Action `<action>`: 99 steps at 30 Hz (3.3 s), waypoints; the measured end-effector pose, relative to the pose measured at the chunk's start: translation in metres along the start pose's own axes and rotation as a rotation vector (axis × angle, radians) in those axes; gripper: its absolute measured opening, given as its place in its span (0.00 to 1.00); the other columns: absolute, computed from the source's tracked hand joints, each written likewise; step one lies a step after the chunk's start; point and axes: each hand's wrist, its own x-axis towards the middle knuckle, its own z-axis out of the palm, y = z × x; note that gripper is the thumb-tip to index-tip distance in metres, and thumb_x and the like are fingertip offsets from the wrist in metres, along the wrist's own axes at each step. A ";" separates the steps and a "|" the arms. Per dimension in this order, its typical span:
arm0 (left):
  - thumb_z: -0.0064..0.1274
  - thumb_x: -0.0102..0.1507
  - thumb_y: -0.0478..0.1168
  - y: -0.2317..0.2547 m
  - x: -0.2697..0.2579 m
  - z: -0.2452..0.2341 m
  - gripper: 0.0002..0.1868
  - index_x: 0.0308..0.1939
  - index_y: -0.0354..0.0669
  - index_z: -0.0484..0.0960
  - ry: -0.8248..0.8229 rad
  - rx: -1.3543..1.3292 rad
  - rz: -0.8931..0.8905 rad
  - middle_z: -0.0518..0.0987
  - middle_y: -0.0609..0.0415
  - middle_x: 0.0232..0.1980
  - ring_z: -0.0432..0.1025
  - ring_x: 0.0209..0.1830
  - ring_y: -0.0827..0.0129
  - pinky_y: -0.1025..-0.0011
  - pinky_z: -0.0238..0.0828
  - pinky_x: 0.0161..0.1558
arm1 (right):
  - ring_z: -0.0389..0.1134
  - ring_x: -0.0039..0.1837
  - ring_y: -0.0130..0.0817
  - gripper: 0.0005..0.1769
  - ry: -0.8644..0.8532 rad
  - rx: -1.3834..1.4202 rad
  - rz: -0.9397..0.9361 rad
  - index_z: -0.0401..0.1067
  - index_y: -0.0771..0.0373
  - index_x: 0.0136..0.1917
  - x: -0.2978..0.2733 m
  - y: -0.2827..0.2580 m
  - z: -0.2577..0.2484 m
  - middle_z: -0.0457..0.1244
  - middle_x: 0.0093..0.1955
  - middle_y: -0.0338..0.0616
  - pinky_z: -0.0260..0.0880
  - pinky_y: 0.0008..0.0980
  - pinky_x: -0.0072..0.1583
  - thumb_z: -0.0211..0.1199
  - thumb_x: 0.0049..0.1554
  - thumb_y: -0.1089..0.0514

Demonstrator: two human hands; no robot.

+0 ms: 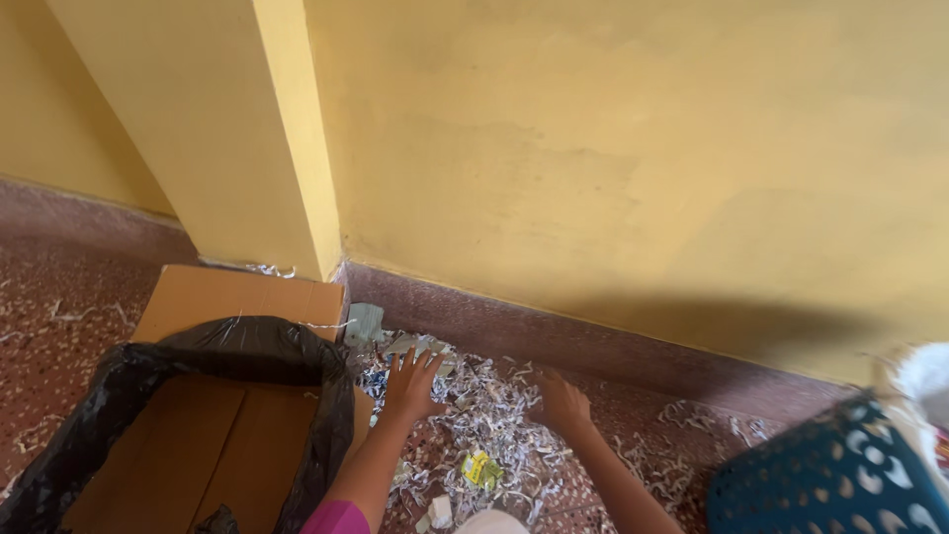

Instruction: The person sits on the floor and gathers scattered shredded paper and small debris by hand, placing it into a blue basket lined with a white sack. The person then removes the filled sack, shakes it, and places it back into the basket to continue collecting the remaining debris.

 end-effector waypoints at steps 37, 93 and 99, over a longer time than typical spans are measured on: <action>0.55 0.61 0.35 -0.114 0.075 0.176 0.44 0.79 0.57 0.53 -0.110 0.324 -0.262 0.64 0.59 0.69 0.57 0.71 0.56 0.22 0.49 0.64 | 0.43 0.82 0.62 0.84 -0.204 0.114 0.071 0.26 0.23 0.82 0.140 -0.045 0.234 0.30 0.87 0.39 0.64 0.58 0.73 0.88 0.33 0.47; 0.54 0.59 0.38 0.105 0.033 0.114 0.19 0.55 0.48 0.78 0.246 0.225 -0.056 0.77 0.47 0.54 0.66 0.60 0.46 0.25 0.61 0.51 | 0.67 0.60 0.66 0.25 0.160 0.142 -0.180 0.64 0.58 0.62 0.031 0.017 0.109 0.59 0.62 0.59 0.70 0.58 0.59 0.56 0.51 0.68; 0.55 0.63 0.39 0.139 0.057 0.075 0.19 0.59 0.49 0.77 0.170 0.277 -0.039 0.75 0.46 0.58 0.65 0.64 0.47 0.26 0.62 0.55 | 0.66 0.59 0.67 0.16 0.301 0.219 -0.185 0.66 0.64 0.56 0.025 0.032 0.059 0.59 0.63 0.63 0.68 0.59 0.58 0.55 0.54 0.69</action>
